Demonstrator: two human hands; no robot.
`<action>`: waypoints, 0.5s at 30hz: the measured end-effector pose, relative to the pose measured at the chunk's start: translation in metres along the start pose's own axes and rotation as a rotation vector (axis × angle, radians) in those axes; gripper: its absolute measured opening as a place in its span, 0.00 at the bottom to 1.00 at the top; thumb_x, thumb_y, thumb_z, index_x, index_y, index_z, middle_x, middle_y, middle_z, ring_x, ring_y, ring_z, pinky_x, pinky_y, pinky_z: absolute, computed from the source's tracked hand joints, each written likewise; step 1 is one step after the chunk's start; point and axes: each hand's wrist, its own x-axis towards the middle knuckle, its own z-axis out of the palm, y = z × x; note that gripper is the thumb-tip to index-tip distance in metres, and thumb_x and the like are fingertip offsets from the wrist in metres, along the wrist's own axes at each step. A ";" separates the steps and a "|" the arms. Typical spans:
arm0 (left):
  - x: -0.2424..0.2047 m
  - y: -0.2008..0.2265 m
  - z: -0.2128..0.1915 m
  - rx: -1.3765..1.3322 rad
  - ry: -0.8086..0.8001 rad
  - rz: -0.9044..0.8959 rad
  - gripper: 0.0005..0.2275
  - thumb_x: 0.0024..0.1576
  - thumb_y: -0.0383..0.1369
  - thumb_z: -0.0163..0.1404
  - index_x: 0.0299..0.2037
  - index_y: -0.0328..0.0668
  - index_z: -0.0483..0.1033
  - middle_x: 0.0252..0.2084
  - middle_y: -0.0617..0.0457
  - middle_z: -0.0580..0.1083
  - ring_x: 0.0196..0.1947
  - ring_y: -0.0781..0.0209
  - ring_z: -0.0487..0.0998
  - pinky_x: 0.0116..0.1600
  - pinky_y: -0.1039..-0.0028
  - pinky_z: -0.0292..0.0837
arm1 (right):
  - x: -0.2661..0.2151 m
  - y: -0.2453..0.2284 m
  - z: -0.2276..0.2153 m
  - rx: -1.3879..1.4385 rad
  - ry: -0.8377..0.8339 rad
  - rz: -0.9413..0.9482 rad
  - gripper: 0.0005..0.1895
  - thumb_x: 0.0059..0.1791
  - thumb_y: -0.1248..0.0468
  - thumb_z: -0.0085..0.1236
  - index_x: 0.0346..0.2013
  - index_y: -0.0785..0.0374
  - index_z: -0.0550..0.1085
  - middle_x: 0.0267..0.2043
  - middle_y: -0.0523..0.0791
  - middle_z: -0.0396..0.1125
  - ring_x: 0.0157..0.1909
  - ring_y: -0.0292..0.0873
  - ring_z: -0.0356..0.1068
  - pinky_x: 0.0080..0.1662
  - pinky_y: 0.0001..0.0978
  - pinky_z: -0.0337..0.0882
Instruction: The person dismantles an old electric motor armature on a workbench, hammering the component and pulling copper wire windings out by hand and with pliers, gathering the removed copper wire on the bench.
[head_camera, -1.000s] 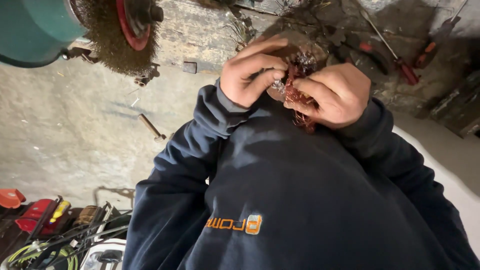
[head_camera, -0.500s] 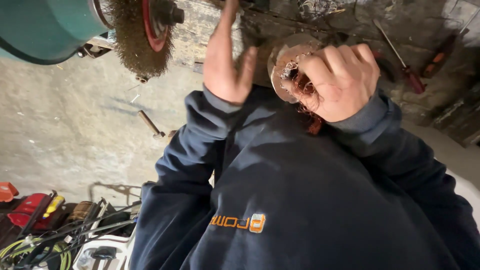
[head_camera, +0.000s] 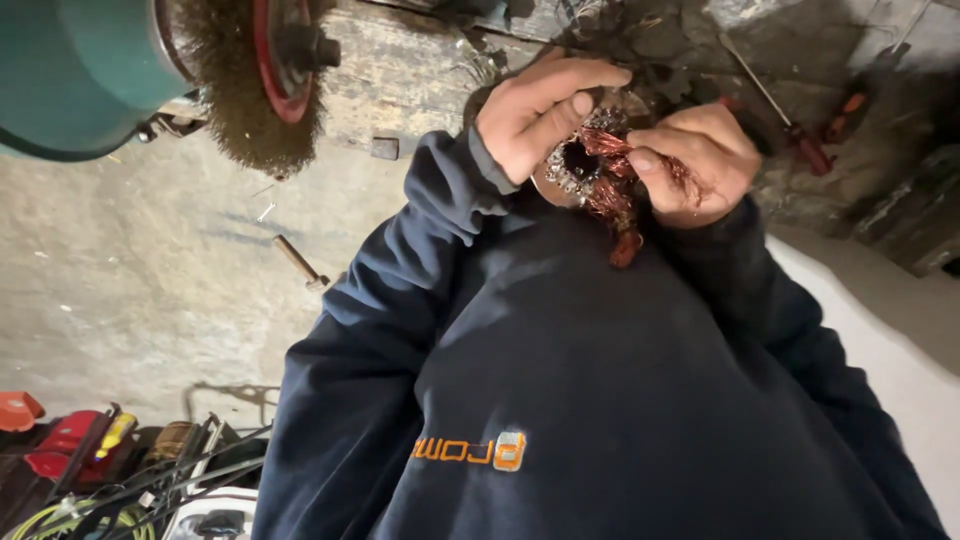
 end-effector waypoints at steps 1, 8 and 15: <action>-0.001 -0.002 0.001 -0.041 0.008 -0.015 0.13 0.74 0.34 0.43 0.63 0.41 0.74 0.62 0.46 0.75 0.61 0.49 0.78 0.67 0.67 0.74 | -0.009 0.005 0.004 0.036 0.139 -0.028 0.10 0.49 0.66 0.73 0.43 0.65 0.82 0.38 0.47 0.70 0.37 0.47 0.71 0.38 0.39 0.71; 0.000 0.008 -0.003 0.000 -0.012 -0.042 0.13 0.74 0.33 0.45 0.66 0.42 0.71 0.64 0.45 0.75 0.65 0.51 0.77 0.69 0.68 0.73 | -0.045 0.009 -0.014 -0.053 0.010 -0.120 0.12 0.53 0.69 0.70 0.51 0.61 0.78 0.49 0.45 0.68 0.47 0.51 0.73 0.45 0.42 0.72; 0.027 -0.022 -0.021 -0.223 -0.311 -0.115 0.20 0.70 0.37 0.41 0.71 0.44 0.65 0.62 0.48 0.77 0.61 0.58 0.81 0.68 0.70 0.76 | -0.042 -0.012 -0.020 0.030 -0.001 0.272 0.35 0.48 0.60 0.73 0.65 0.67 0.67 0.64 0.55 0.62 0.63 0.57 0.66 0.62 0.48 0.68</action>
